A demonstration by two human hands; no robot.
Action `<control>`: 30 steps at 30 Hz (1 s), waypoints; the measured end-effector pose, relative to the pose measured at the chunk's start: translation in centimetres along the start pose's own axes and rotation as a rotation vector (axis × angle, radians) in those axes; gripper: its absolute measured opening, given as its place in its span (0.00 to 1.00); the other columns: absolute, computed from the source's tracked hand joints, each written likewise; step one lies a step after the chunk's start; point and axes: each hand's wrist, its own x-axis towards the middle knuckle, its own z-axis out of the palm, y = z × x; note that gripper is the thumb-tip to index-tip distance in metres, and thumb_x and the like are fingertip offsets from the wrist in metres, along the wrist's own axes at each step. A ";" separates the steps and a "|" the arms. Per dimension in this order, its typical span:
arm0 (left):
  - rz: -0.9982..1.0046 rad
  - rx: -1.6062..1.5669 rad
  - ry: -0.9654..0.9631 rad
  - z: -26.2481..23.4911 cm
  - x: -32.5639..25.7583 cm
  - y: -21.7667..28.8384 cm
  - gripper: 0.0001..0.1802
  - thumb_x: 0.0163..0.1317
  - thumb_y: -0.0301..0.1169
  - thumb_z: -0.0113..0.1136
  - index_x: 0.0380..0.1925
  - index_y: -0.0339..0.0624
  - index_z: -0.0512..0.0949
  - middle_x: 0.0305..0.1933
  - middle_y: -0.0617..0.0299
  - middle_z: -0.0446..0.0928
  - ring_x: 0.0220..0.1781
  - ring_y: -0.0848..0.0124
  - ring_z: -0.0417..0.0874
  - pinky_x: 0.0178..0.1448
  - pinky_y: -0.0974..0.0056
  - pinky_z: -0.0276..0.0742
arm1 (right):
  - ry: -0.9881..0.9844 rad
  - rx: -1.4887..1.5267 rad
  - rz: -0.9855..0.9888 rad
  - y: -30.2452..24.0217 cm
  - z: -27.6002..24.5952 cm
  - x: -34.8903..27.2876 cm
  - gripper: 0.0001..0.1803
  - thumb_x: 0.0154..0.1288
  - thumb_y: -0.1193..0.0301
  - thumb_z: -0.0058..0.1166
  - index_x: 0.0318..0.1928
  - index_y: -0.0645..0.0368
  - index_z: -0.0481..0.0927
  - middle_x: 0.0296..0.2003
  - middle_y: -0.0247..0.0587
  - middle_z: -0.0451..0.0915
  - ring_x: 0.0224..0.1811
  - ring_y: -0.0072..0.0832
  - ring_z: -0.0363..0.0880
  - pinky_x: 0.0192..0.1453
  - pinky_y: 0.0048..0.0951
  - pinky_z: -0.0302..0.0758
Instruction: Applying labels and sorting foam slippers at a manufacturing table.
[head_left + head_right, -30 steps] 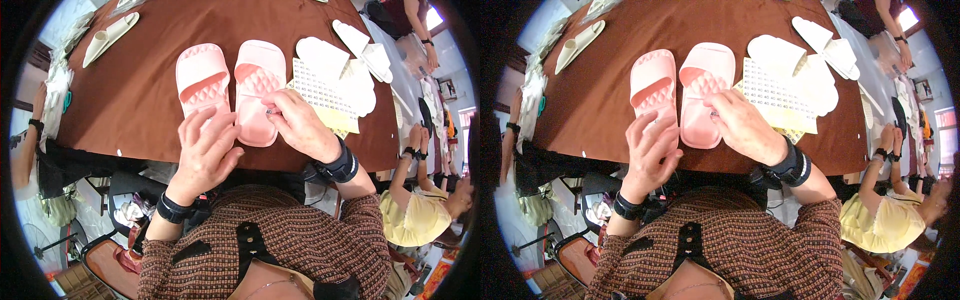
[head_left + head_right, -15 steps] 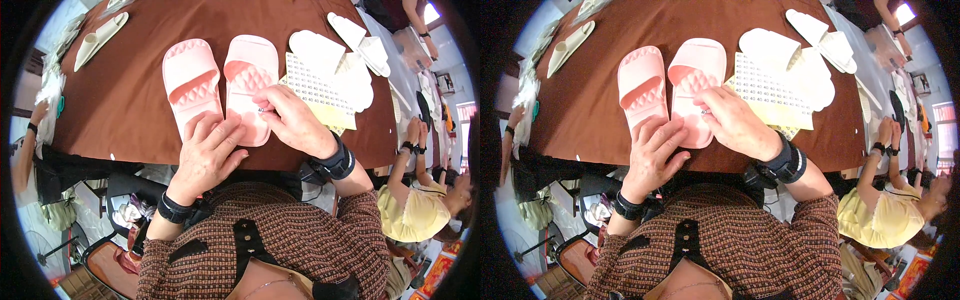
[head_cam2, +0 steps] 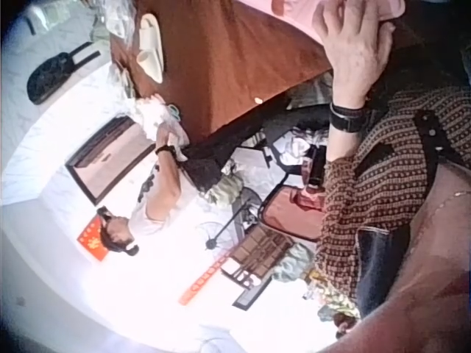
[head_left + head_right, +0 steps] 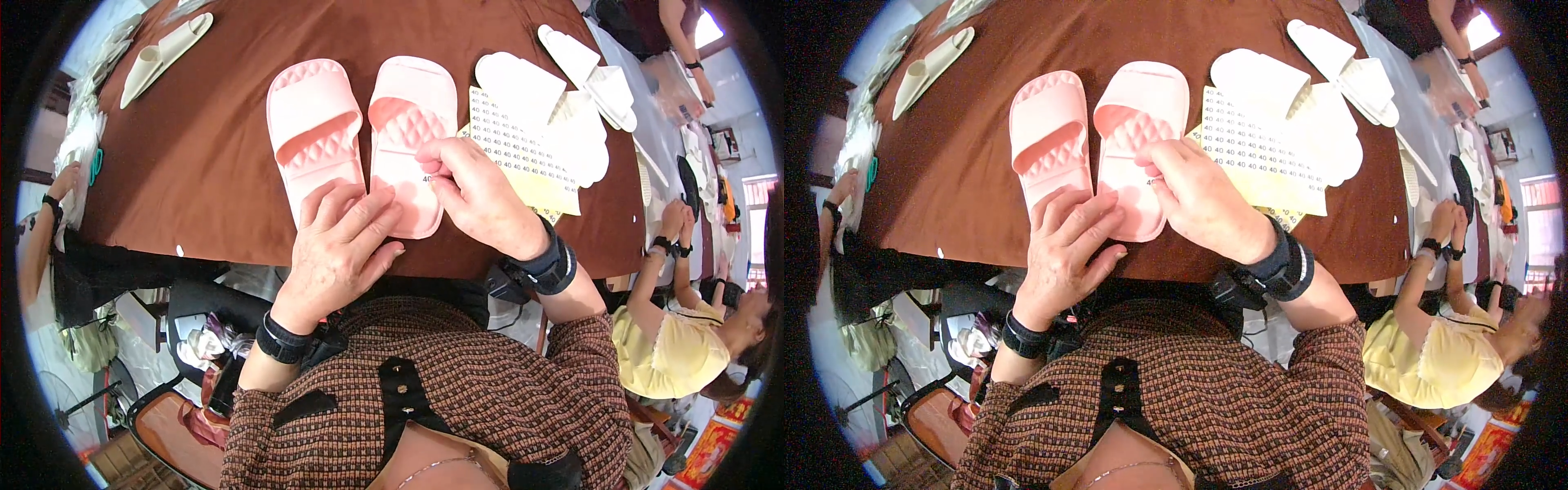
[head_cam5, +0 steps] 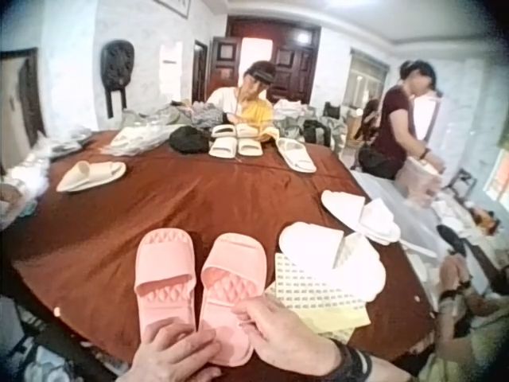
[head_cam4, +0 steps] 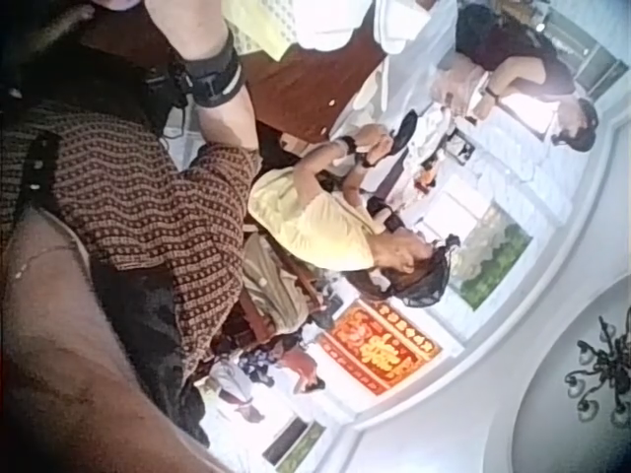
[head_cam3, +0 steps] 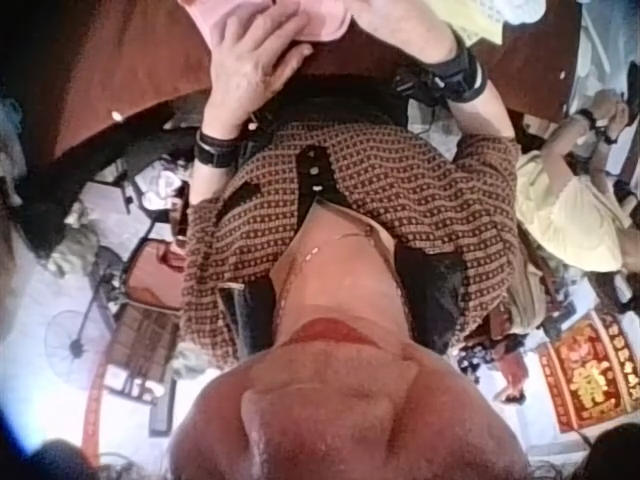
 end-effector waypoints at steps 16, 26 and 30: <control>-0.002 0.013 0.004 0.4 0.0 0.0 0.23 0.47 0.35 0.72 0.46 0.44 0.82 0.55 0.64 0.79 0.56 0.60 0.75 0.66 0.52 0.65 | -0.010 -0.011 -0.012 0.2 0.0 0.1 0.11 0.63 0.81 0.50 0.47 0.64 0.74 0.42 0.51 0.79 0.48 0.49 0.76 0.52 0.42 0.75; -0.010 0.011 0.020 0.1 -0.1 0.2 0.22 0.48 0.34 0.71 0.45 0.44 0.82 0.55 0.64 0.78 0.56 0.60 0.75 0.65 0.51 0.66 | 0.000 -0.071 -0.044 0.3 0.5 0.4 0.11 0.63 0.80 0.51 0.47 0.63 0.74 0.42 0.52 0.79 0.47 0.50 0.76 0.52 0.44 0.75; -0.008 0.002 0.030 0.0 -0.2 0.1 0.22 0.48 0.34 0.71 0.45 0.43 0.82 0.56 0.63 0.77 0.56 0.60 0.75 0.66 0.51 0.67 | -0.031 -0.189 -0.145 0.2 0.5 0.7 0.15 0.63 0.82 0.51 0.51 0.62 0.74 0.42 0.51 0.76 0.46 0.47 0.77 0.50 0.41 0.75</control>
